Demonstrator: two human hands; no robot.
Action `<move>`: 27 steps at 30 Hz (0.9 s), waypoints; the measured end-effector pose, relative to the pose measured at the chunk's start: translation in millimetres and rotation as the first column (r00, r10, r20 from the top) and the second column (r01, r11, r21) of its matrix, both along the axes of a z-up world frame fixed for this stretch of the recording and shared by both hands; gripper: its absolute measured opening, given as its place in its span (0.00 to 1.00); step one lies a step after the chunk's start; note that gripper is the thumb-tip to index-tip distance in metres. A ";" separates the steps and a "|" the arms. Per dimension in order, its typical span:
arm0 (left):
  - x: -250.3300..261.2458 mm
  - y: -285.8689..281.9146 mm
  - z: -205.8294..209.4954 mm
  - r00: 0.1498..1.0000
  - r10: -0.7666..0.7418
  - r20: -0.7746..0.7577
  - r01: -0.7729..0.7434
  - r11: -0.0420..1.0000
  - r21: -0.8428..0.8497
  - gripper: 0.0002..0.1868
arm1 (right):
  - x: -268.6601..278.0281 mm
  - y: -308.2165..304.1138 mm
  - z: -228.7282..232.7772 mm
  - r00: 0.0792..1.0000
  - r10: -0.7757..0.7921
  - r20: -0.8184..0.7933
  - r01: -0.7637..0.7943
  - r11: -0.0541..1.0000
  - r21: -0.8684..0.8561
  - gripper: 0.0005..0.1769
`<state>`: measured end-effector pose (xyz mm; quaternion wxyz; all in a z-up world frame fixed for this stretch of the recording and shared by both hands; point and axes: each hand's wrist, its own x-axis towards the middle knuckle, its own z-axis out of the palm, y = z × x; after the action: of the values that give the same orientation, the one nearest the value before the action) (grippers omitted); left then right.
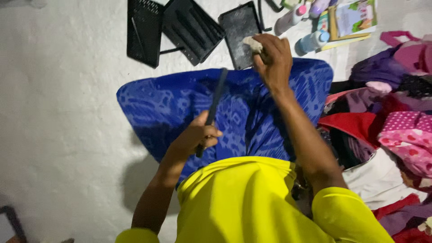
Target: The person sits on the floor and wipes several black plastic kitchen utensils, including a grater and a slicer, using a cloth. The person wipes the surfaces and edges of each item individually.
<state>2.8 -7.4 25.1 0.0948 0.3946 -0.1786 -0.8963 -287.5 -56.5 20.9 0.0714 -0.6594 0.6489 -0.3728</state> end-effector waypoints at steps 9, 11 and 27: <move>-20.2 -4.2 -49.5 0.932 0.344 -0.118 -0.313 0.924 0.221 0.10 | 60.7 35.4 17.8 0.782 0.617 -0.091 -0.621 0.756 -0.210 0.23; -13.0 3.6 -49.7 0.943 0.237 -0.232 -0.187 0.957 0.220 0.14 | 59.4 25.9 4.6 0.807 0.579 -0.119 -0.589 0.771 -0.243 0.16; -16.5 -20.4 -26.7 0.976 0.211 0.048 -0.209 0.977 -0.031 0.15 | 92.3 18.6 -102.3 0.139 -0.404 0.904 -0.477 0.773 0.418 0.27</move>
<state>-13.7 -27.8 -1.6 0.1895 0.4327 -0.1500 -0.8685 -195.2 -37.9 -81.4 0.7054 -0.1946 0.4990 -0.4643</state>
